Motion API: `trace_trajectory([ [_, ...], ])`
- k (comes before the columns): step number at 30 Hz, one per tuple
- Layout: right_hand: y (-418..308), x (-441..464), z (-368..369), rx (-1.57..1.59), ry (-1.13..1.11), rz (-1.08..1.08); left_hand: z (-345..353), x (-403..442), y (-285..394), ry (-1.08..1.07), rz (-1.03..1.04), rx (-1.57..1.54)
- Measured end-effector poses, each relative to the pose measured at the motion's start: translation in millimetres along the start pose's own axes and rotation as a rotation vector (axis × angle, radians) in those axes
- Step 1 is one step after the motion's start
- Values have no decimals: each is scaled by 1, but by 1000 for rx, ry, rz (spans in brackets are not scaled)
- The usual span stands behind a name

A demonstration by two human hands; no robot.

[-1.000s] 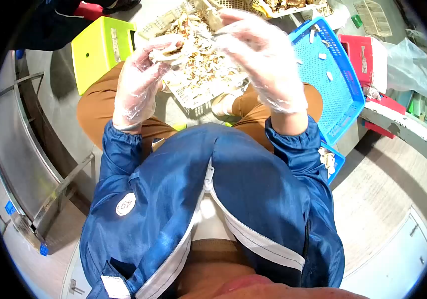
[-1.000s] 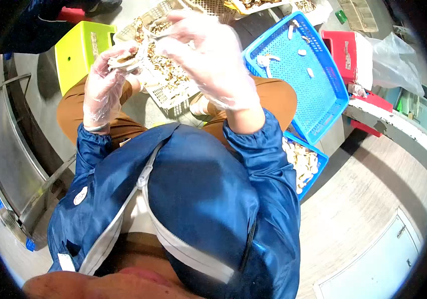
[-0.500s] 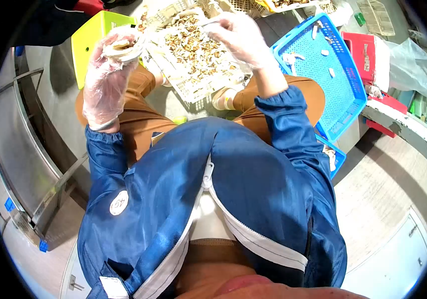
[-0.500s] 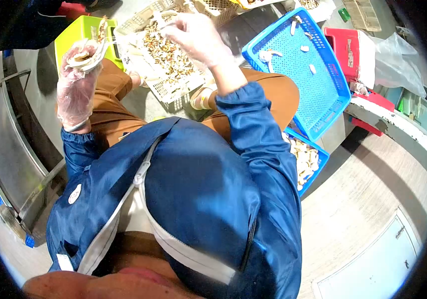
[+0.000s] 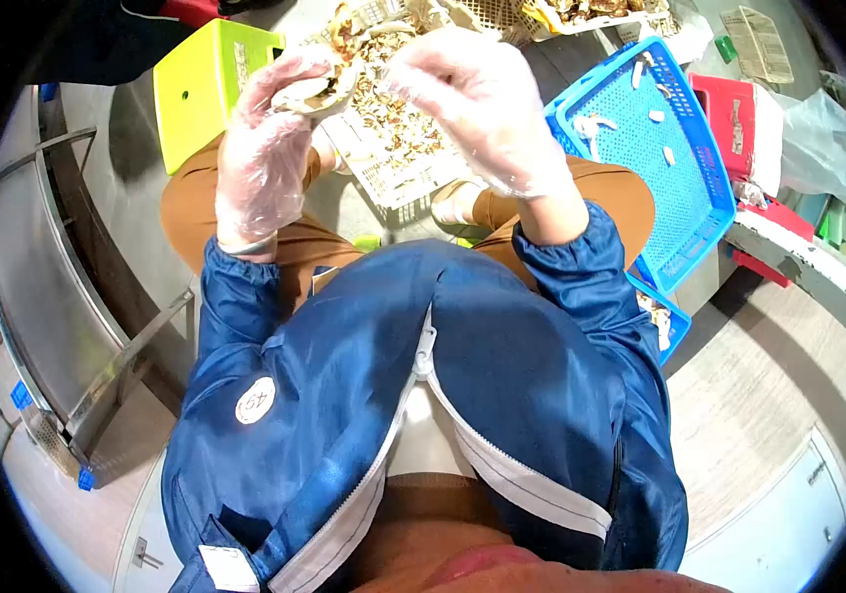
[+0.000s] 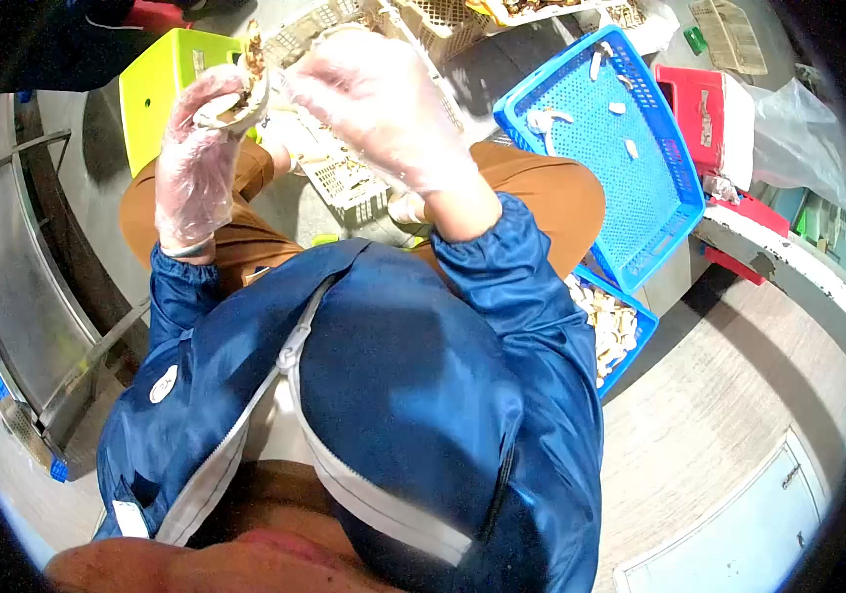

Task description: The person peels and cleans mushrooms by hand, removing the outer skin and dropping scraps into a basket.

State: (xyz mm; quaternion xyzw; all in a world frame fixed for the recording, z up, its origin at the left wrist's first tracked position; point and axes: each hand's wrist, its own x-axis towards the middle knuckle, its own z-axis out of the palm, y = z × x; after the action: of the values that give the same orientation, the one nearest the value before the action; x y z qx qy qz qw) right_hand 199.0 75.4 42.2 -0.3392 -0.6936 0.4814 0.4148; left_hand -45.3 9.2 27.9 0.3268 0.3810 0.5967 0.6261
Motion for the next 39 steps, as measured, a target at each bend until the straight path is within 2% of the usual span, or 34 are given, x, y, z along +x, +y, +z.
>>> trace_trajectory([
  [3, -12, 0, 2, -162, -93, -218, 14, 1, -4, -10, 34, -19],
  [8, -14, -3, 6, -72, -120, -66, 19, 1, -13, -81, 52, -62],
  [11, 1, -6, 10, -30, -66, -68, 22, 1, -15, -64, 51, -18],
  [12, -17, -4, -3, -217, -181, -38, 25, 1, -16, -60, 65, -4],
  [15, -15, -5, 4, -102, -84, 59, 32, 0, -21, -42, 118, 49],
  [19, -4, -7, 6, -212, -73, -80, 30, 2, -28, -48, 175, 147],
  [20, 0, -8, 11, -123, -20, -53, 32, 1, -26, -38, 159, 165],
  [23, -2, -9, 11, -213, -50, 27, 33, 0, -26, -17, 123, 196],
  [26, 3, -9, 13, -244, 20, -127, 28, 1, -28, -20, 91, 118],
  [29, 1, -9, 12, -463, -13, -141, 29, 0, -27, -15, 54, 120],
  [32, 1, -7, 7, -480, 41, -145, 26, 1, -25, -1, -4, 182],
  [35, 11, 0, -11, -616, 144, -168, 20, 0, -18, -22, -90, -15],
  [37, 4, 11, -26, -545, 321, -202, 19, 2, -17, 13, -118, -165],
  [39, 4, 15, -39, -535, 426, -101, 18, 3, -15, 52, -146, -314],
])
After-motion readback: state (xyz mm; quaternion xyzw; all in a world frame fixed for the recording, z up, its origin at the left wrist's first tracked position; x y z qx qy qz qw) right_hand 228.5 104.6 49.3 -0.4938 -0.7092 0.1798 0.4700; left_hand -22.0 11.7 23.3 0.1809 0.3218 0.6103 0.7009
